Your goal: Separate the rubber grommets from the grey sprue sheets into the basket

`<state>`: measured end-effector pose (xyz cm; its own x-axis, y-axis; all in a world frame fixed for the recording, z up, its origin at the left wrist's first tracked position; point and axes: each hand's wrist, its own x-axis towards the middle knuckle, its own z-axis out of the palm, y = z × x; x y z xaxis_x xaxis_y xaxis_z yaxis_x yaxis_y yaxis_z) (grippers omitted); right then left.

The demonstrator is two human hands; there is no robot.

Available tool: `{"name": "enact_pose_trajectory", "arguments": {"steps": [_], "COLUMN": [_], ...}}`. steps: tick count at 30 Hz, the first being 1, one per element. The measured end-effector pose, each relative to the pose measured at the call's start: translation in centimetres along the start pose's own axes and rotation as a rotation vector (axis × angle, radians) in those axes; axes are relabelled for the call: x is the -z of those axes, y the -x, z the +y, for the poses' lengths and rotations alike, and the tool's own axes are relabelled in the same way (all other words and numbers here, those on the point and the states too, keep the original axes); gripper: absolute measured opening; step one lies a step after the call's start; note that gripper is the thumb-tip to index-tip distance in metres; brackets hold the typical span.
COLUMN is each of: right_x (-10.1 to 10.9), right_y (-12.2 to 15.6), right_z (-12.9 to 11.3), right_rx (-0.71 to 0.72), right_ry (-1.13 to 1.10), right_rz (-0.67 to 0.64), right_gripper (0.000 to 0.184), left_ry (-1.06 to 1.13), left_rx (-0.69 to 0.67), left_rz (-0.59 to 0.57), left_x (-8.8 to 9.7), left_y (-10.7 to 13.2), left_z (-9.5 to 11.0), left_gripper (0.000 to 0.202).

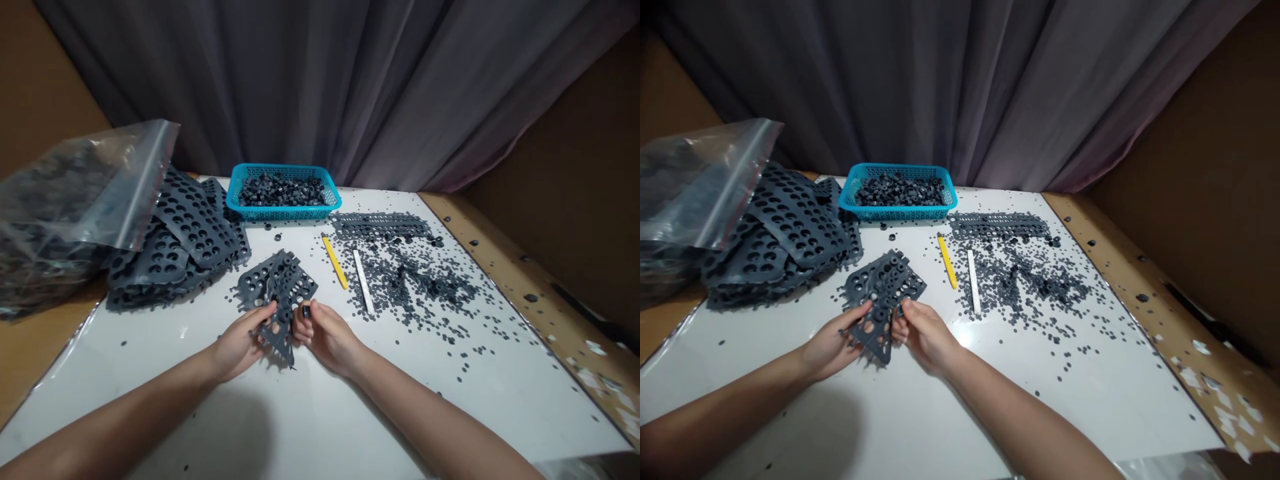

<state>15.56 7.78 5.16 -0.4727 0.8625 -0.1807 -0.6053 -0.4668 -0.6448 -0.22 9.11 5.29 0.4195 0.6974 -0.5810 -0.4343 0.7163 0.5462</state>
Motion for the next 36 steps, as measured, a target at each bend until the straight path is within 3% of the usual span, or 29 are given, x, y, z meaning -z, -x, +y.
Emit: {"name": "enact_pose_trajectory", "arguments": {"steps": [3, 6, 15, 19, 22, 28, 33, 36], "right_x": [0.1, 0.2, -0.3, -0.2, -0.3, -0.9, -1.8, -2.1], "right_y": [-0.2, 0.0, 1.3, 1.6, 1.6, 1.7, 2.5, 2.6], "right_z": [-0.6, -1.8, -4.0, -3.6, -2.6, -0.9, -1.1, -1.4], "right_rx": [-0.073, -0.025, 0.071, 0.093, 0.044, 0.033, 0.120, 0.164], "right_ry": [-0.179, -0.294, -0.153, 0.092, 0.264, 0.397, 0.983, 1.152], "right_rz": [0.086, 0.109, 0.066, 0.052, 0.124, 0.203, 0.115, 0.058], "right_gripper": [0.041, 0.039, 0.049, 0.032, 0.011, 0.013, 0.028, 0.029], "left_ry": [0.046, 0.051, 0.037, 0.035, 0.002, -0.292, -0.558, -0.568], "left_rx": [0.026, 0.051, 0.070, 0.057, 0.020, -0.072, -0.178, -0.200], "left_rz": [0.054, 0.095, 0.252, 0.190, 0.093, -0.002, -0.106, -0.111], "left_x": [-0.1, -0.4, -1.3, -0.8, -0.5, -0.6, 0.6, 1.2], "left_y": [0.0, 0.1, 0.3, 0.2, 0.2, 0.5, 0.3, 0.1], "left_z": [0.2, 0.4, 0.9, 0.6, 0.3, -0.5, -1.4, -1.8], "left_gripper": [0.019, 0.019, 0.027, 0.020, 0.017, 0.046, 0.046, 0.046]}}
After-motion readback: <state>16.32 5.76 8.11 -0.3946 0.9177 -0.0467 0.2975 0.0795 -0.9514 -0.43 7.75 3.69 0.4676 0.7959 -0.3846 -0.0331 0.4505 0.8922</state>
